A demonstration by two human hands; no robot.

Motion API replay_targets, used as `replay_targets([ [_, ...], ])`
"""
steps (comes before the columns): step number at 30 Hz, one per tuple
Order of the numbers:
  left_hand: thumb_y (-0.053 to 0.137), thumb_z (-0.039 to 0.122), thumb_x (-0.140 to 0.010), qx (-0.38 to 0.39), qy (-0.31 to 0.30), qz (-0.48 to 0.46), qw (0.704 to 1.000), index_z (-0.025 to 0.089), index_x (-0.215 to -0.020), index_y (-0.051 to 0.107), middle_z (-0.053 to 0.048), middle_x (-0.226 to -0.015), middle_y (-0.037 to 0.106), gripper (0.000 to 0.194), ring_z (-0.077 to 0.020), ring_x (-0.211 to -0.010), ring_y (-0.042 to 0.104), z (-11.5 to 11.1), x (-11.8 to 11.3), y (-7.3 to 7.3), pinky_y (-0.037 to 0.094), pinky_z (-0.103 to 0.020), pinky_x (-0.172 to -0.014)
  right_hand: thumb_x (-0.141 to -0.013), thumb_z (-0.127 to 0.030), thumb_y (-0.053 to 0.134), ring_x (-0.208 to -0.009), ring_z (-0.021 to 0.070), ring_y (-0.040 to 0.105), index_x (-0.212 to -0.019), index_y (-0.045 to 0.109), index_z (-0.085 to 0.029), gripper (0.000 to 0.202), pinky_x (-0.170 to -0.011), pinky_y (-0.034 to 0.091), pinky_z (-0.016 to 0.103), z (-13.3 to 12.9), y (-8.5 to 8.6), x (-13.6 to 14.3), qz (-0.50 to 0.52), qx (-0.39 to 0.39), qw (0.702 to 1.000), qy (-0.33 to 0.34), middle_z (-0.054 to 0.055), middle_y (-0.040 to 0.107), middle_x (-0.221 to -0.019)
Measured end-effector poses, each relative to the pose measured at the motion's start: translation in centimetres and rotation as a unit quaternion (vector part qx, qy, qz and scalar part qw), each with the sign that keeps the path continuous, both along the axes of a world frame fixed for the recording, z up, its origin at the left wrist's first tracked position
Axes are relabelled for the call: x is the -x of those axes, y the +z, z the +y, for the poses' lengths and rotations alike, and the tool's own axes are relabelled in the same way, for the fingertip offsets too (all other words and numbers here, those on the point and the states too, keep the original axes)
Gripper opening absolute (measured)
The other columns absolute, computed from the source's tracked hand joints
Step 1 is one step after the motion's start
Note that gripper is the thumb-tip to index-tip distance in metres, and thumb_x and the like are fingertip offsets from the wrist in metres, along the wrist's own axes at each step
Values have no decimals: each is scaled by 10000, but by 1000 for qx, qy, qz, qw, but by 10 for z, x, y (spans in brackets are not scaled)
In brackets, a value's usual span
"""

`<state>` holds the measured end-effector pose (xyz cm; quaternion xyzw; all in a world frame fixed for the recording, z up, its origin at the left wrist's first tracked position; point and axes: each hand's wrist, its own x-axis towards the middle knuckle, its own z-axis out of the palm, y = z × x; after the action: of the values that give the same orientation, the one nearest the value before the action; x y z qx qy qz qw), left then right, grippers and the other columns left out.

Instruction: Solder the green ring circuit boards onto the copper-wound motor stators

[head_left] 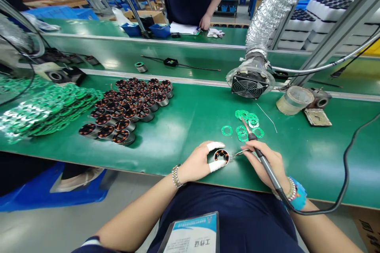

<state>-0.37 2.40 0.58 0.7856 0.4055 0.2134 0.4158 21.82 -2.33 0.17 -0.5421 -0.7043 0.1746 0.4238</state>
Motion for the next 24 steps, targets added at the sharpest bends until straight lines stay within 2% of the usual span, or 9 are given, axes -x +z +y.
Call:
replay_targets([
  [4,631,268,-739,-5,-44,21,999,176,-1201,493,-117,-1227,569,490,-243,-1116,546,-1,8,2,438,-439,-957,-818,-227,585,-798,154,679,-1039,557,-228,223,-724,536,251,0,-3,0,6,20,1000,-4,25,692,-895],
  [8,671,315,-713,3,-72,31,997,203,-1262,442,-123,-1301,514,606,-264,-1187,493,3,19,-1,399,-469,-995,-827,-233,570,-817,159,676,-1045,553,-224,219,-711,529,249,1,-6,2,14,29,999,-8,17,669,-855],
  [13,642,257,-738,-8,-78,43,996,208,-1277,435,-125,-1291,518,579,-263,-1178,497,4,21,-5,404,-471,-981,-829,-230,562,-826,163,674,-1052,552,-226,223,-736,530,264,2,-7,2,22,30,999,-7,22,670,-868],
  [17,744,397,-620,-57,-83,41,994,206,-1294,407,-145,-1264,519,778,-298,-1144,498,0,13,-6,402,-491,-956,-814,-218,569,-850,176,675,-1068,541,-227,256,-762,543,284,0,-2,6,44,42,998,-9,47,691,-939],
  [19,749,437,-605,-83,-54,49,994,198,-1242,454,-140,-1183,563,741,-299,-1089,521,-3,7,-9,408,-489,-931,-805,-207,570,-832,175,674,-1073,527,-231,273,-723,555,282,-3,3,10,76,78,994,-4,57,689,-975],
  [21,734,430,-631,-101,-18,60,993,197,-1140,523,-116,-1068,603,598,-285,-1009,548,-7,0,-12,427,-470,-890,-807,-209,561,-737,155,668,-1073,501,-235,274,-613,561,262,-6,9,14,151,132,980,5,67,680,-1001],
  [24,723,407,-652,-105,14,57,993,189,-1055,553,-96,-993,611,489,-267,-947,555,-11,-5,-17,441,-443,-852,-799,-227,582,-602,109,625,-1088,447,-246,320,-486,532,228,-9,13,19,292,201,934,50,94,638,-1090],
])
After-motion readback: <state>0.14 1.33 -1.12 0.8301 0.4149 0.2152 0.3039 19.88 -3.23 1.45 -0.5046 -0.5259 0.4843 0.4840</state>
